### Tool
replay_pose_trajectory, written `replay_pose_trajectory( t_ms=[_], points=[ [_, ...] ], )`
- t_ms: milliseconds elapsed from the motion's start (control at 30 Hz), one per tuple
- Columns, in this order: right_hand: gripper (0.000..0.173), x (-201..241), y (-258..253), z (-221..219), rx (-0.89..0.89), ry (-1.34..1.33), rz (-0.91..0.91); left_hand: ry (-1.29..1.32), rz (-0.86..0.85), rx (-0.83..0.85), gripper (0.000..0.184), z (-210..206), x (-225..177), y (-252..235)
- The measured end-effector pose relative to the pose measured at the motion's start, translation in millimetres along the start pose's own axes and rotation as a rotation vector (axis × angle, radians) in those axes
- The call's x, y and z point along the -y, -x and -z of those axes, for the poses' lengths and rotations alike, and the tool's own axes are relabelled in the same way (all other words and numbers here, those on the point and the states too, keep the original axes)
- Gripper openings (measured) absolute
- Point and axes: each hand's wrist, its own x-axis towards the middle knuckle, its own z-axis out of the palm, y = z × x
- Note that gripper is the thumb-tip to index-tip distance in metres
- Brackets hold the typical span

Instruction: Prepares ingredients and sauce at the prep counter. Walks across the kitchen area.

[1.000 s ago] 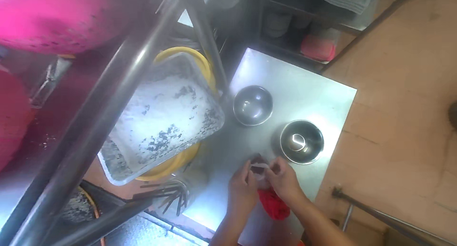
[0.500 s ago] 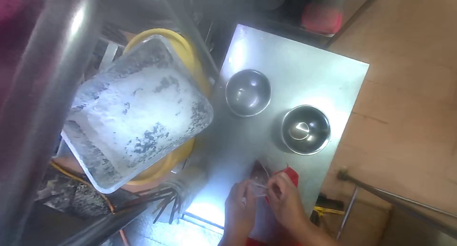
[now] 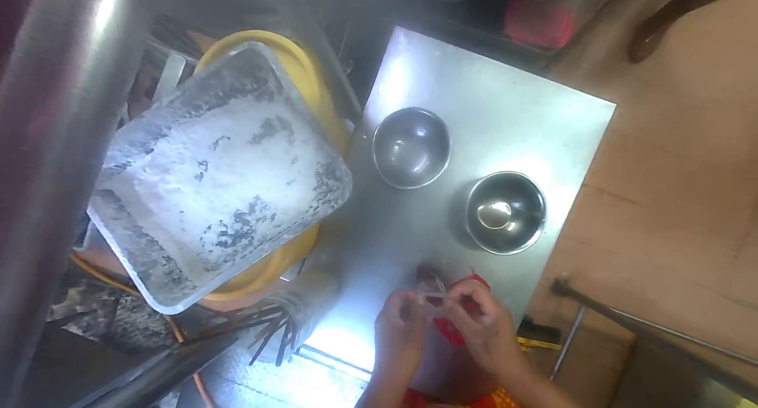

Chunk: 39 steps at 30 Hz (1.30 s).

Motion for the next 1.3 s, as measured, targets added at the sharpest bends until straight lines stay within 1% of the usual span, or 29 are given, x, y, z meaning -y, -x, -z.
replay_pose_trajectory(
  t_ms=[67,133,167,267,300,367,433,500,600,733,867,933,1067,1233,1300],
  points=[
    [0.019,4,-3,15,-0.123,-0.054,-0.136,-0.002,-0.005,-0.014,0.016,-1,-3,-2],
    [0.026,0,-13,37,-0.284,-0.16,-0.295,0.01,-0.008,-0.026,0.018,-2,-4,-3],
    [0.031,-3,-21,50,-0.337,-0.218,-0.356,0.027,-0.015,-0.032,0.018,-4,-3,-3],
    [0.045,-8,-49,73,-0.377,-0.357,-0.472,0.057,0.008,-0.053,0.017,-10,-2,-2],
    [0.047,-8,-60,75,-0.371,-0.381,-0.495,0.051,0.025,-0.057,0.018,-10,-3,-1],
    [0.037,-6,-76,76,-0.35,-0.4,-0.494,0.047,0.05,-0.062,0.017,-11,-4,-1],
    [0.024,-2,-80,72,-0.349,-0.382,-0.459,0.044,0.065,-0.065,0.016,-10,-5,-1],
    [0.02,4,-71,69,-0.348,-0.307,-0.391,0.042,0.062,-0.063,0.017,-9,-7,-1],
    [0.022,15,-43,63,-0.343,-0.165,-0.275,0.09,0.04,-0.043,0.019,-6,-6,-2],
    [0.023,34,2,44,-0.355,0.017,-0.154,0.154,0.067,-0.015,0.02,1,-4,-2],
    [0.027,33,35,28,-0.347,0.142,0.0,0.203,0.083,0.007,0.02,7,-3,-3],
    [0.028,29,45,21,-0.351,0.199,0.096,0.2,0.075,0.019,0.021,9,-2,-3],
    [0.039,17,54,15,-0.35,0.365,0.255,0.222,0.068,0.048,0.023,8,3,-3],
    [0.038,14,61,12,-0.37,0.533,0.388,0.264,0.05,0.057,0.024,7,7,3],
    [0.037,13,64,12,-0.389,0.624,0.443,0.228,0.05,0.055,0.024,8,5,5]
  ],
)
